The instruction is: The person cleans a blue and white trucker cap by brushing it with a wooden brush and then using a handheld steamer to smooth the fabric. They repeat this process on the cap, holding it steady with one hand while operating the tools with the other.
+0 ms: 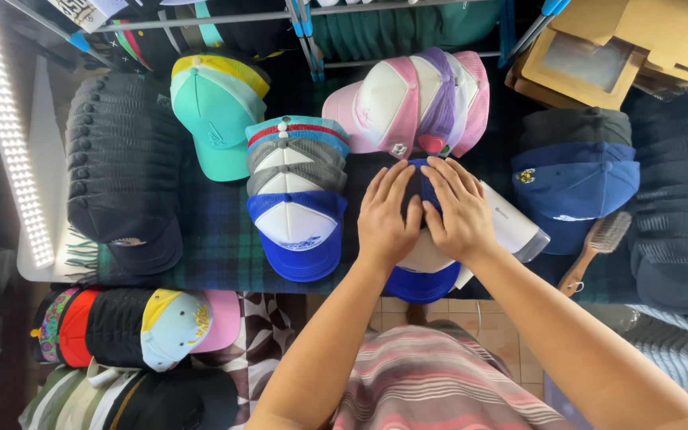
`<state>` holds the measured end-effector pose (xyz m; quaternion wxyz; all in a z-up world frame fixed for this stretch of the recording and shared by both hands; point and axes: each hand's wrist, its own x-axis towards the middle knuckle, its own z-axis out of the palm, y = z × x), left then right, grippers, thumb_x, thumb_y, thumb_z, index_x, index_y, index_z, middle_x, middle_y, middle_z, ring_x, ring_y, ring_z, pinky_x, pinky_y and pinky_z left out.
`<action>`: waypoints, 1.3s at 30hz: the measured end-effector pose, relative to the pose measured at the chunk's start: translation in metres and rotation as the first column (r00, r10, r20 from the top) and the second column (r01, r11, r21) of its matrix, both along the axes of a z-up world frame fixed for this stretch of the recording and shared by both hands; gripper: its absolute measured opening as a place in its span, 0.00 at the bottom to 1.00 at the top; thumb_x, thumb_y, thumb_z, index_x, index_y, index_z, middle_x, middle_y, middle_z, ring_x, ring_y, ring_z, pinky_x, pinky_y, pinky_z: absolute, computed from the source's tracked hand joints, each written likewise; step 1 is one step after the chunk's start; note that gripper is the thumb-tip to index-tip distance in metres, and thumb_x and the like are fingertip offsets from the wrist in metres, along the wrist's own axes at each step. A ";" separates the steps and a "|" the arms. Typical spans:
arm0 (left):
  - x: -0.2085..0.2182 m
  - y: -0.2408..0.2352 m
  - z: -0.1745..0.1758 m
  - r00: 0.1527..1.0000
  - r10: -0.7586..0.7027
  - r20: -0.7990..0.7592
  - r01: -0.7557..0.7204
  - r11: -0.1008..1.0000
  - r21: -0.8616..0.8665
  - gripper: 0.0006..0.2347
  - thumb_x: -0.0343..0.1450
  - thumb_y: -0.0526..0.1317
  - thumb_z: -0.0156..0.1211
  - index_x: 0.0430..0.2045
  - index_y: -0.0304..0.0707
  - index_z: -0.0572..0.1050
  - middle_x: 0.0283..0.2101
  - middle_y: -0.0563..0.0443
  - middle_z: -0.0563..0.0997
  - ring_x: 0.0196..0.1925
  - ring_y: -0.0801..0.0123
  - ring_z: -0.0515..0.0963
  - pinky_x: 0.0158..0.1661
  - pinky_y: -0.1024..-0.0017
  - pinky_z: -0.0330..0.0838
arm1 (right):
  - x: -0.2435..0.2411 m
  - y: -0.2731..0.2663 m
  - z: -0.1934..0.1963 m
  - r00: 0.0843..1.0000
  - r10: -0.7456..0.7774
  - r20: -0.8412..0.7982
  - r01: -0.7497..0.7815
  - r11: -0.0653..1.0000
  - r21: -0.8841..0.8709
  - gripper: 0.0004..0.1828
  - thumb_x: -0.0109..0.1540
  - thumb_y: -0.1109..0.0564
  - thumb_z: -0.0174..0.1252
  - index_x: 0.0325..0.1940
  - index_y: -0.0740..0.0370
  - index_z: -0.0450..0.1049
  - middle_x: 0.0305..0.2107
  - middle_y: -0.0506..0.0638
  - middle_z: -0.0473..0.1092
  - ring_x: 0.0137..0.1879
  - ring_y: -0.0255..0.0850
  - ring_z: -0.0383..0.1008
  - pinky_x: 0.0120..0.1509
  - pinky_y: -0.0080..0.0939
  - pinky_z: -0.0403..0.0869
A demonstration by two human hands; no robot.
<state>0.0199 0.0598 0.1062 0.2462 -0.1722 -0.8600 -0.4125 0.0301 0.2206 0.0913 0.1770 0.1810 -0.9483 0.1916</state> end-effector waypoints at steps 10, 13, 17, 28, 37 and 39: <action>0.003 -0.006 -0.019 0.990 -0.020 0.142 -0.003 0.988 0.156 0.18 0.67 0.35 0.59 0.53 0.38 0.77 0.57 0.45 0.80 0.63 0.62 0.77 0.68 0.66 0.65 | 0.000 0.008 -0.006 0.990 -0.028 0.135 0.042 0.993 -0.107 0.38 0.57 0.47 0.62 0.72 0.52 0.67 0.68 0.48 0.64 0.73 0.49 0.62 0.71 0.51 0.64; 0.006 -0.015 -0.028 0.939 -0.136 0.316 -0.023 0.892 0.452 0.17 0.73 0.37 0.51 0.57 0.42 0.75 0.62 0.44 0.76 0.67 0.56 0.73 0.68 0.58 0.63 | 0.000 0.022 -0.017 0.964 0.054 0.261 0.139 0.734 -0.665 0.23 0.69 0.51 0.47 0.66 0.61 0.72 0.62 0.55 0.70 0.71 0.51 0.67 0.72 0.51 0.64; 0.015 -0.019 -0.039 0.902 -0.229 0.367 -0.039 0.802 0.596 0.17 0.77 0.40 0.45 0.61 0.39 0.71 0.64 0.43 0.74 0.69 0.56 0.70 0.69 0.57 0.60 | 0.009 0.022 -0.027 0.950 0.086 0.299 0.179 0.635 -0.752 0.26 0.67 0.53 0.50 0.68 0.66 0.69 0.64 0.61 0.67 0.73 0.53 0.63 0.77 0.53 0.59; 0.004 -0.027 -0.047 0.850 -0.318 0.420 -0.039 0.757 0.652 0.22 0.78 0.45 0.35 0.64 0.40 0.69 0.67 0.43 0.72 0.72 0.56 0.66 0.72 0.58 0.53 | 0.005 0.002 -0.013 0.852 0.199 0.485 0.430 0.264 -0.863 0.35 0.64 0.40 0.39 0.71 0.59 0.65 0.67 0.57 0.65 0.74 0.45 0.62 0.80 0.45 0.54; 0.010 -0.031 -0.088 0.808 -0.373 0.456 -0.093 0.684 0.724 0.23 0.80 0.49 0.33 0.64 0.37 0.70 0.66 0.38 0.73 0.72 0.52 0.66 0.72 0.55 0.52 | 0.001 0.029 -0.077 0.747 0.194 0.636 0.656 -0.059 -0.752 0.30 0.68 0.40 0.45 0.72 0.52 0.68 0.59 0.53 0.72 0.65 0.44 0.71 0.78 0.46 0.61; 0.027 -0.035 -0.085 0.763 -0.296 0.575 -0.213 0.725 0.655 0.23 0.80 0.49 0.32 0.64 0.38 0.70 0.66 0.37 0.72 0.72 0.50 0.65 0.72 0.54 0.52 | 0.011 0.030 -0.064 0.753 0.100 0.650 0.653 0.001 -0.757 0.26 0.69 0.46 0.47 0.69 0.55 0.70 0.58 0.55 0.72 0.63 0.45 0.72 0.73 0.47 0.67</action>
